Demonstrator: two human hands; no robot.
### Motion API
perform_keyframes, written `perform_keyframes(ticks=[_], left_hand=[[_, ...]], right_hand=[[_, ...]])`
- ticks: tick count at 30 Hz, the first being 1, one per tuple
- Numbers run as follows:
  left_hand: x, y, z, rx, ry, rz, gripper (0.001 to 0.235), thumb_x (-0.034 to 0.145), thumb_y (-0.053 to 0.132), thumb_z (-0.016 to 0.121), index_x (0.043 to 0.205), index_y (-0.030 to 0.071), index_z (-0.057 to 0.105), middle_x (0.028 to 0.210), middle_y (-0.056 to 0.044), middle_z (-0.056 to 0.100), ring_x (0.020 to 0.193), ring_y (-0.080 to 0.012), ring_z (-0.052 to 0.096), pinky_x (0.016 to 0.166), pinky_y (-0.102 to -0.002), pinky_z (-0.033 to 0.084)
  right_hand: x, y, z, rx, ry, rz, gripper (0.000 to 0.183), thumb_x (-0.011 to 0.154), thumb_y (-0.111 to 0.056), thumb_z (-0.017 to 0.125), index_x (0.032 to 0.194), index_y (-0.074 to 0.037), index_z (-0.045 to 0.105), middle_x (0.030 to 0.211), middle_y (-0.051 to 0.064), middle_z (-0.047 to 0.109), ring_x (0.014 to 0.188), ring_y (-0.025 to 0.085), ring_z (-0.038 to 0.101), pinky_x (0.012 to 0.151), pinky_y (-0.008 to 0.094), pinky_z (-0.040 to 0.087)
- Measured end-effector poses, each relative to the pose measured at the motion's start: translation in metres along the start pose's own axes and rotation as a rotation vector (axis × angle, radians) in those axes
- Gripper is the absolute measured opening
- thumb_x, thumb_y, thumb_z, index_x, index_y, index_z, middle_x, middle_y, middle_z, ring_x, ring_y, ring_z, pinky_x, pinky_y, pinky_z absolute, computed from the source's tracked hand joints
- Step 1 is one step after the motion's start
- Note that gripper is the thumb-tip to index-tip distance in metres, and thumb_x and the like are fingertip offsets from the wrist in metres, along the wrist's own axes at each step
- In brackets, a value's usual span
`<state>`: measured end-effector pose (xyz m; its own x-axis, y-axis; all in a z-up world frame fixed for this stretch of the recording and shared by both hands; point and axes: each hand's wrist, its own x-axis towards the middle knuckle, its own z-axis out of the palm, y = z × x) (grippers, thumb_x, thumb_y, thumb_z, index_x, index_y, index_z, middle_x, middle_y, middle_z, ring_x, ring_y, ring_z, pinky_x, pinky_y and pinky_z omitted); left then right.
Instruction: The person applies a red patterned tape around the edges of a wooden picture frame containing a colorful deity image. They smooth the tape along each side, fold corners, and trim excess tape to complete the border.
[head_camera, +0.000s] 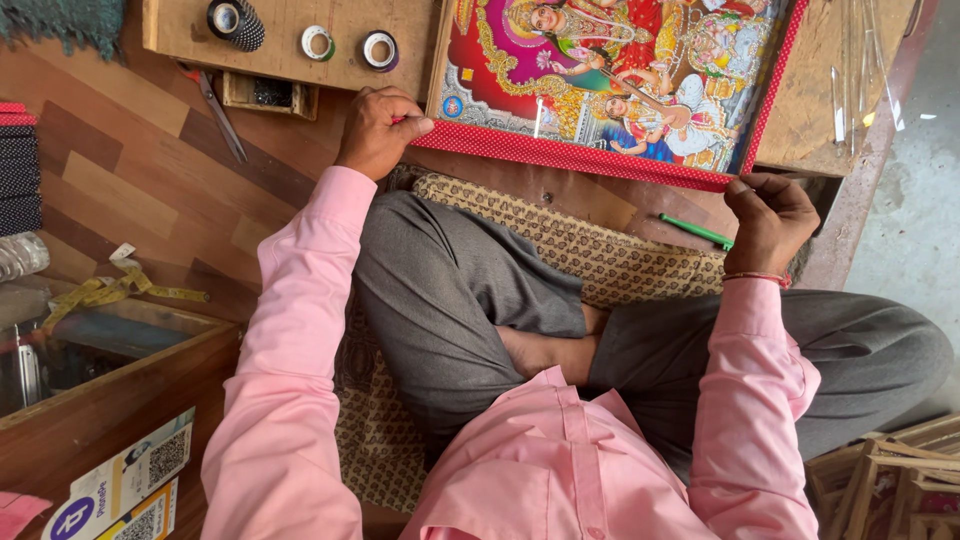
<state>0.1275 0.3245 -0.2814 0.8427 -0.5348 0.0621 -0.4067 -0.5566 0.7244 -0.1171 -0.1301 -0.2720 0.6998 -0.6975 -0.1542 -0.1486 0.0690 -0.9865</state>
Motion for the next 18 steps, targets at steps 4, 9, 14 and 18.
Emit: perform_keyframes(ticks=[4,9,14,18], left_hand=[[0.0008,0.0008,-0.0016,-0.019,-0.006,-0.019,0.017,0.084,0.018,0.087,0.088,0.003,0.078,0.092,-0.01,0.075,0.084,-0.0277,0.065,0.084,-0.04,0.049],[0.0042,0.001,-0.0043,-0.074,-0.056,-0.056,0.019,0.085,0.016,0.086,0.091,0.0,0.077,0.091,-0.013,0.074,0.082,-0.027,0.069,0.076,-0.039,0.053],[0.0073,-0.0005,-0.0056,-0.078,-0.074,-0.064,0.021,0.084,0.017,0.087,0.092,-0.001,0.078,0.091,-0.014,0.074,0.081,-0.0275,0.069,0.075,-0.038,0.053],[0.0096,-0.0007,-0.0054,-0.054,-0.082,-0.081,0.023,0.083,0.018,0.087,0.092,-0.001,0.078,0.091,-0.015,0.074,0.082,-0.0271,0.069,0.075,-0.038,0.053]], right_hand=[[-0.0011,0.0004,-0.0003,0.013,0.006,0.004,0.009,0.092,0.008,0.077,0.098,0.005,0.072,0.091,0.01,0.074,0.081,0.014,0.071,0.079,0.026,0.06],[0.0014,0.0025,-0.0021,0.028,0.003,0.003,0.009,0.092,0.008,0.077,0.098,0.005,0.072,0.091,0.01,0.074,0.081,0.014,0.071,0.079,0.026,0.06],[0.003,0.0054,-0.0027,0.042,0.005,-0.008,0.009,0.09,0.009,0.077,0.098,0.006,0.072,0.092,0.011,0.075,0.082,0.014,0.071,0.08,0.027,0.06],[0.0025,0.0032,-0.0028,0.034,0.003,-0.003,0.009,0.091,0.008,0.076,0.099,0.006,0.073,0.092,0.011,0.075,0.082,0.014,0.071,0.08,0.027,0.06]])
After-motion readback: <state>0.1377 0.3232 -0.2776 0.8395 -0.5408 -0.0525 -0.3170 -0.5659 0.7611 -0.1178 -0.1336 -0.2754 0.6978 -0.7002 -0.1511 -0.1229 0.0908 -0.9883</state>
